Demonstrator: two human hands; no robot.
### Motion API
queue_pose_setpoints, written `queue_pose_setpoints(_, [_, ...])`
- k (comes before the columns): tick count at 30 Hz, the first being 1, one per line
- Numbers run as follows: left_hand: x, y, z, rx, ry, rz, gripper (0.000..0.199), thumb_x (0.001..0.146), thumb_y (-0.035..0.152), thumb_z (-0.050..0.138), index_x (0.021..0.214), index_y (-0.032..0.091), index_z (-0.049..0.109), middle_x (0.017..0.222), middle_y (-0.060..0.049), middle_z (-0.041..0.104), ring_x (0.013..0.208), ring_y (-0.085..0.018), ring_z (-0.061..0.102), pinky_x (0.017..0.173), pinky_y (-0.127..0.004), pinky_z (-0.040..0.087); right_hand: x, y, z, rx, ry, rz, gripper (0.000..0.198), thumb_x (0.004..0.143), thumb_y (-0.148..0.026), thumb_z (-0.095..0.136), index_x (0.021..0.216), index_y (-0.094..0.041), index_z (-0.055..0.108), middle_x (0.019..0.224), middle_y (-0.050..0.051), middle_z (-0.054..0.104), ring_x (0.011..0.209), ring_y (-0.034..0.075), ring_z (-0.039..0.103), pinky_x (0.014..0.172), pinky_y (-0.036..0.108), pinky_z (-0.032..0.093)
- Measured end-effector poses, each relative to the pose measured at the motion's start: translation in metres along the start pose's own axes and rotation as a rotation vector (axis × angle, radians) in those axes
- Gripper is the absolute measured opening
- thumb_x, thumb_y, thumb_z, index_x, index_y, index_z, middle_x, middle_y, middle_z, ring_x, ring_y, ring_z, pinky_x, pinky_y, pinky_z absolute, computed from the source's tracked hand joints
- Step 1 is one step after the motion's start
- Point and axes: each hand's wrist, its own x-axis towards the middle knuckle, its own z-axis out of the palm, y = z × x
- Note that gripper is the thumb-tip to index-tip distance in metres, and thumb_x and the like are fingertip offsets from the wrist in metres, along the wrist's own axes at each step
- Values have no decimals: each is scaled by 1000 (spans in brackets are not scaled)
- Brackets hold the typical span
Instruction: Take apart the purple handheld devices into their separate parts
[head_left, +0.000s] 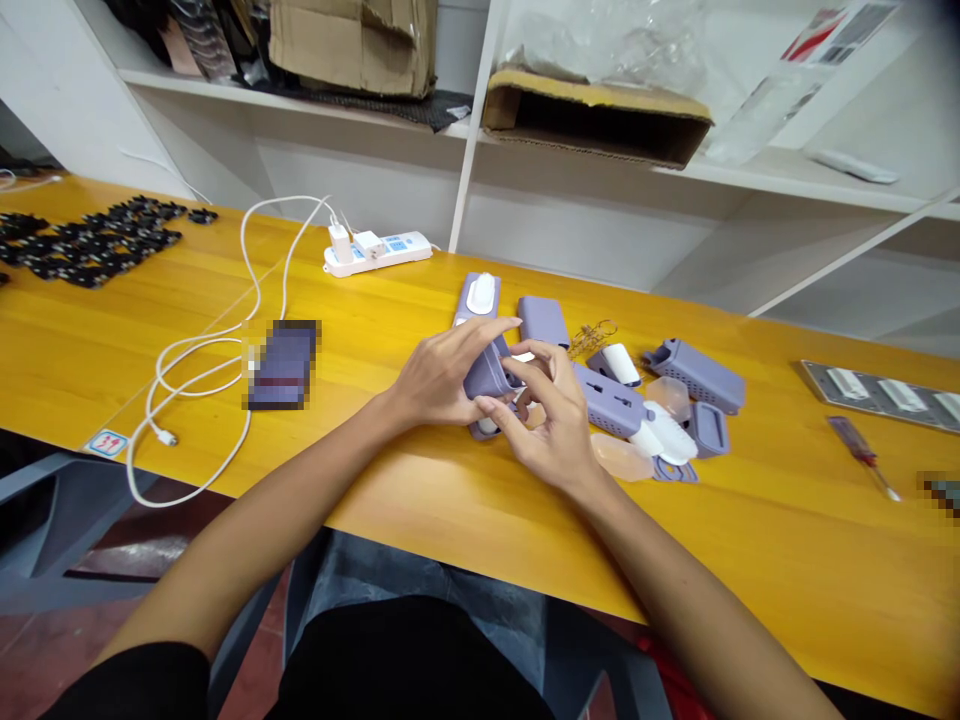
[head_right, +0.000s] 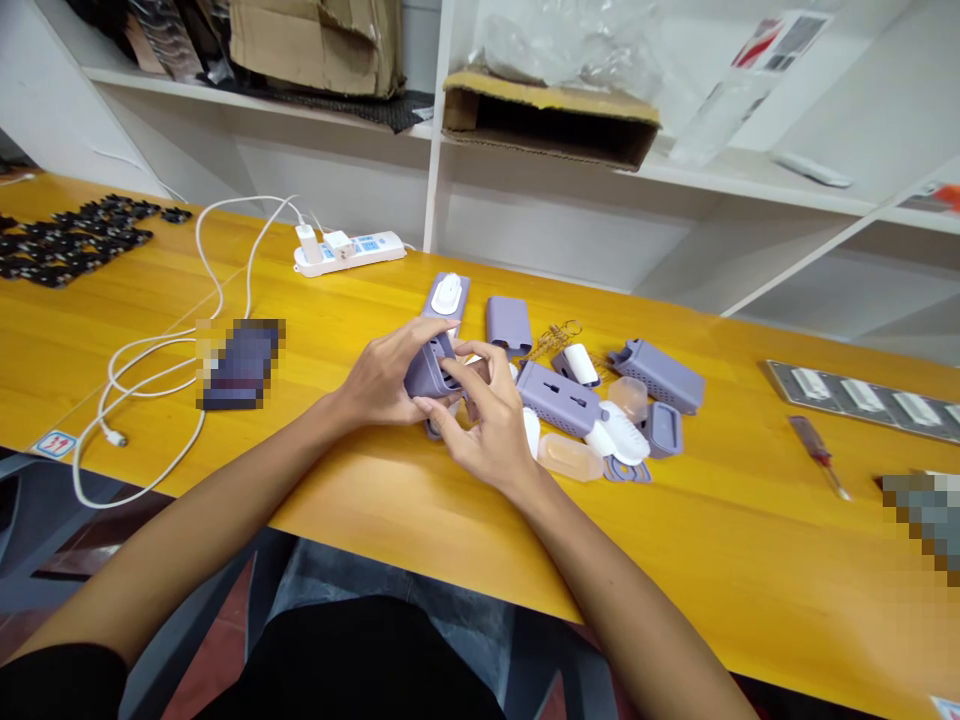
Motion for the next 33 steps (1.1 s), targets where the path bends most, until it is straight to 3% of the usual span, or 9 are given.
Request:
queue_pose_setpoints(5, [1, 3, 1, 58, 21, 21, 78, 101, 51, 73, 168, 27, 40, 149, -14, 72, 131, -30, 76, 102, -40, 63, 3, -3, 2, 47, 8, 47, 31, 103, -35, 80, 132, -27, 70, 136, 14, 74, 109, 29, 75, 88, 49, 68])
queue_pose_setpoints(11, [3, 6, 0, 70, 49, 99, 79, 100, 49, 74, 168, 25, 41, 146, -15, 74, 127, -30, 77, 104, -41, 62, 1, -8, 6, -7, 51, 44, 35, 100, -38, 82, 130, -26, 68, 145, 16, 72, 130, 35, 72, 103, 56, 65])
queue_pose_setpoints(18, [2, 9, 0, 125, 33, 76, 76, 97, 41, 71, 168, 29, 47, 147, -14, 74, 124, -31, 77, 102, -45, 61, 1, -11, 8, -46, 73, 53, 31, 99, -40, 83, 121, -27, 66, 112, 6, 80, 99, 28, 75, 90, 47, 65])
queue_pose_setpoints(25, [7, 15, 0, 151, 94, 95, 78, 99, 48, 72, 169, 30, 42, 154, -16, 71, 132, -33, 74, 99, -46, 57, -4, -10, 11, 7, 195, 25, 26, 98, -32, 86, 114, -27, 67, 116, 6, 81, 99, 25, 77, 92, 45, 64])
queue_pose_setpoints(29, [9, 18, -1, 201, 113, 84, 82, 101, 52, 71, 171, 27, 36, 154, -20, 70, 134, -37, 73, 105, -50, 49, -4, -7, 13, 85, 322, 115, 29, 96, -36, 89, 115, -27, 68, 116, 5, 79, 105, 24, 77, 94, 41, 63])
queue_pose_setpoints(33, [8, 13, -2, 191, 150, -14, 89, 98, 63, 76, 169, 26, 38, 154, -22, 69, 138, -41, 69, 115, -56, 43, 5, -2, 8, 146, 489, 226, 34, 93, -46, 90, 108, -26, 67, 104, 2, 75, 94, 21, 74, 86, 38, 62])
